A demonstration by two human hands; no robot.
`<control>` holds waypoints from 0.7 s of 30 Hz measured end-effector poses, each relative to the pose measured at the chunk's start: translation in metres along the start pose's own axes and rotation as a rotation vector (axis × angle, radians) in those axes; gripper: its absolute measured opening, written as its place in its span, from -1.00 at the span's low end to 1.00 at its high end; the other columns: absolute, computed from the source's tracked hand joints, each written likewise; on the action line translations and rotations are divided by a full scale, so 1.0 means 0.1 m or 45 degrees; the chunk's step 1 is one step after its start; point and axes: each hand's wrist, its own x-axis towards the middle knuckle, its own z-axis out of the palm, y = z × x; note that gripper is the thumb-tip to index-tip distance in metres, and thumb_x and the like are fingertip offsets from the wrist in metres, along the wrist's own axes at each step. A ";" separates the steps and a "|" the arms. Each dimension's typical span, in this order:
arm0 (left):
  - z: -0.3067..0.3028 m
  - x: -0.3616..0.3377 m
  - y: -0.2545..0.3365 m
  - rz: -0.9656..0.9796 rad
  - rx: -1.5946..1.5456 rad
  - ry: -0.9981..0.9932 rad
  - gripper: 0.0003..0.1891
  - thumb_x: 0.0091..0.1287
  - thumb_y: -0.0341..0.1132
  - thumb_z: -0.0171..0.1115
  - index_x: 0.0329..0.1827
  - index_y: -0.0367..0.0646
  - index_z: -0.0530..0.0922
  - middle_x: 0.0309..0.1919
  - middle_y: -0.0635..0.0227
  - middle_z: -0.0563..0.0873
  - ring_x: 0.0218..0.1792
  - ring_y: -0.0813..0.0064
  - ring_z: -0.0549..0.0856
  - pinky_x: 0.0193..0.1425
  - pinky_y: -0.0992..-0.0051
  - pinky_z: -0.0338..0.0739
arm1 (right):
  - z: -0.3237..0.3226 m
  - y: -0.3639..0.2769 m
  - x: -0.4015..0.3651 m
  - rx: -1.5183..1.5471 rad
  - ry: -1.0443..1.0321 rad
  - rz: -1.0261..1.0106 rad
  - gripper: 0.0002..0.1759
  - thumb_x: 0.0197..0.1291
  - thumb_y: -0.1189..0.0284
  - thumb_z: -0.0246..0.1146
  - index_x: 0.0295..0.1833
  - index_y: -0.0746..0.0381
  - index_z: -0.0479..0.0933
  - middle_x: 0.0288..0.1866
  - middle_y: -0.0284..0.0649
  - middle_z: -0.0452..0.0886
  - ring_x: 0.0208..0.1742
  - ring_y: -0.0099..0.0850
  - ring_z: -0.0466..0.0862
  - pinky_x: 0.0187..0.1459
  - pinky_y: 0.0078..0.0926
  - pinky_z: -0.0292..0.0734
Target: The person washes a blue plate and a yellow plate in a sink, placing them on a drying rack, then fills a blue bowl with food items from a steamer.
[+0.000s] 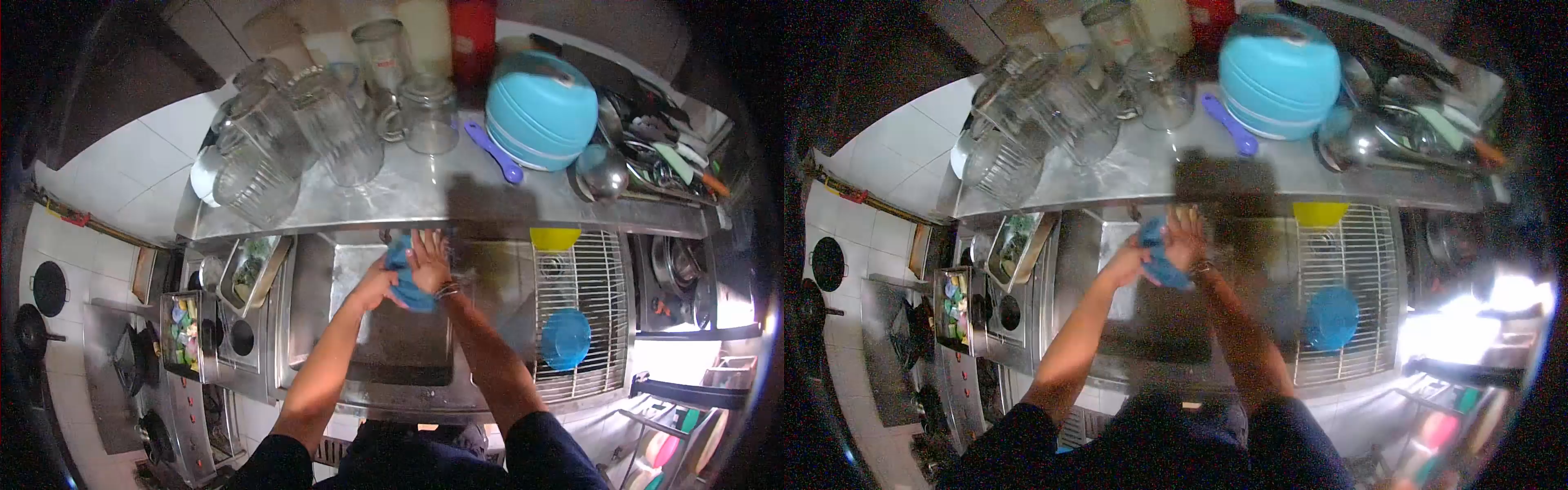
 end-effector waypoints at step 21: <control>-0.63 -0.13 -0.08 0.282 0.476 0.242 -0.28 0.01 -0.69 -0.09 0.38 -0.24 0.35 0.18 0.21 0.58 0.22 0.38 0.53 0.34 0.44 0.32 | 0.87 -0.16 -0.21 0.666 -0.064 0.584 -0.42 0.33 0.14 0.10 0.29 0.31 0.29 0.09 0.17 0.55 0.10 0.14 0.55 0.09 -0.08 0.47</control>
